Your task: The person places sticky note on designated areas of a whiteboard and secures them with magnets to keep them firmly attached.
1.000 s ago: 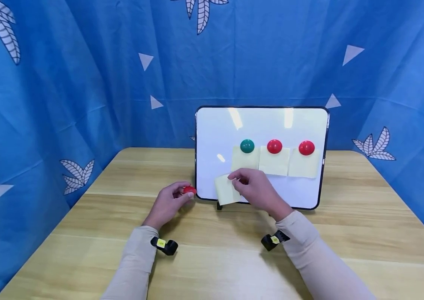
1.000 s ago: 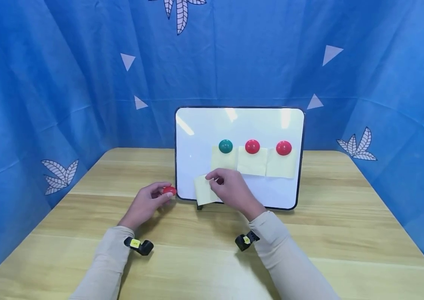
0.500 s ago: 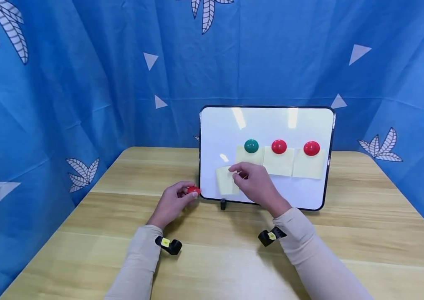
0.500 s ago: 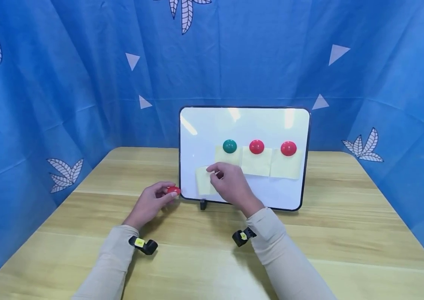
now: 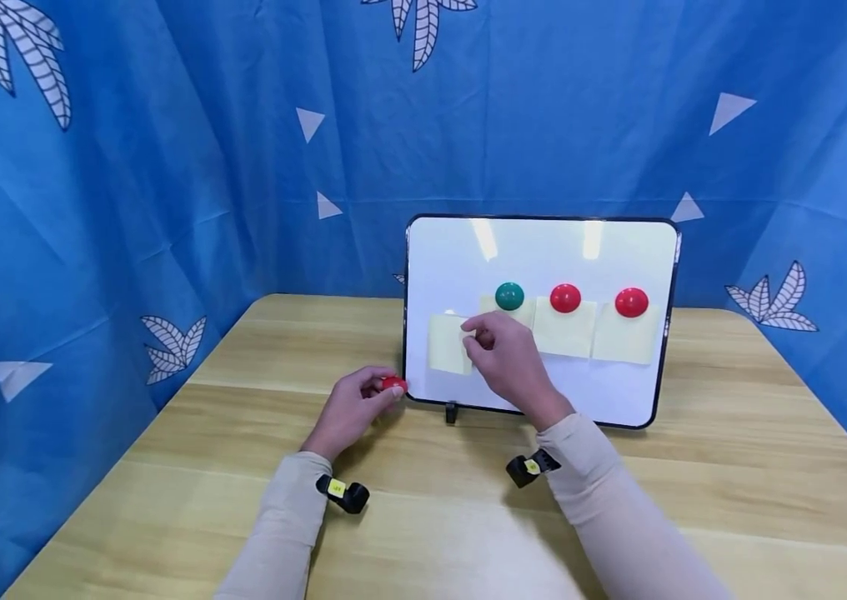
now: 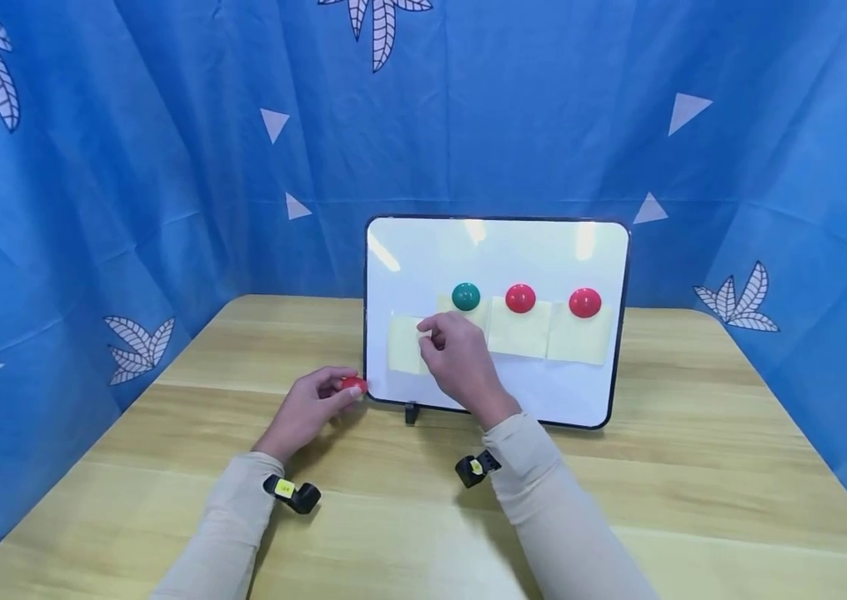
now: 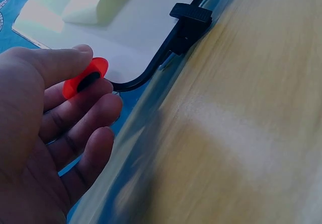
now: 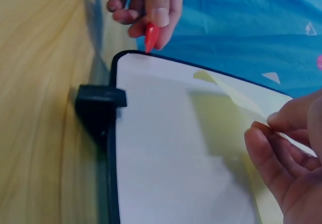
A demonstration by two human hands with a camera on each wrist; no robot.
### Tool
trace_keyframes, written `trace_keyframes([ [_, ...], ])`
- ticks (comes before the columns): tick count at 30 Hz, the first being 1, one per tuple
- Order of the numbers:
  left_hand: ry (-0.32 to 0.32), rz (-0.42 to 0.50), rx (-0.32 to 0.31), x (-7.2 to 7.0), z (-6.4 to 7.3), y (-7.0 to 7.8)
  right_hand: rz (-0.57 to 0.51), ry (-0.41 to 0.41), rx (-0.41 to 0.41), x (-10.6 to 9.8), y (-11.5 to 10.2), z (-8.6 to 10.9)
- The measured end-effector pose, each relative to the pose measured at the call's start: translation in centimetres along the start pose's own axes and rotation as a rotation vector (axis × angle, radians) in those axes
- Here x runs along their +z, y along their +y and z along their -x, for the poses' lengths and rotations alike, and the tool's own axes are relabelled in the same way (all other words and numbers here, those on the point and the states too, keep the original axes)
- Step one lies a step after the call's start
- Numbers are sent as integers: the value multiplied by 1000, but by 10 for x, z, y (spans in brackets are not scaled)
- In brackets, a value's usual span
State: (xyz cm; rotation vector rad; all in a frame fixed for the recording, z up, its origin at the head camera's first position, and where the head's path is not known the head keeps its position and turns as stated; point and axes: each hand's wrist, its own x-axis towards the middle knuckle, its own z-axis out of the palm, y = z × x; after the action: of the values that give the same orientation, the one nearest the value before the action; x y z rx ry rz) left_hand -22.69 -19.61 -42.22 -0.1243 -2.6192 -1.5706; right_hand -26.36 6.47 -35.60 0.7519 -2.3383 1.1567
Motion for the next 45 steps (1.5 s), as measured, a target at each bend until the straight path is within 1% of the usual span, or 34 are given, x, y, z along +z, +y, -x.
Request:
trace_keyframes([
  [4,-9,4,-9,2,1,0,-9,39,-6,3,-3,-3],
  [6,-3,5,-15,3,2,0,-7,49,-10,4,-4,-4],
  [13,20,9,22,6,2,3,6,73,-53,4,-3,-6],
  [19,23,17,31,11,-1,4,8,93,-40,4,1,-2],
  [22,32,-1,26,13,-2,5,9,115,-41,6,3,-1],
  [26,66,-34,29,11,-2,12,6,120,-62,9,2,-2],
  [28,80,-35,29,10,-2,17,5,118,-67,10,2,-3],
  [36,85,25,51,7,-10,32,15,131,-60,11,1,-4],
  [42,91,86,85,10,-20,39,32,136,-64,13,1,-3],
  [45,94,86,105,10,-25,44,41,135,-76,14,2,-2],
])
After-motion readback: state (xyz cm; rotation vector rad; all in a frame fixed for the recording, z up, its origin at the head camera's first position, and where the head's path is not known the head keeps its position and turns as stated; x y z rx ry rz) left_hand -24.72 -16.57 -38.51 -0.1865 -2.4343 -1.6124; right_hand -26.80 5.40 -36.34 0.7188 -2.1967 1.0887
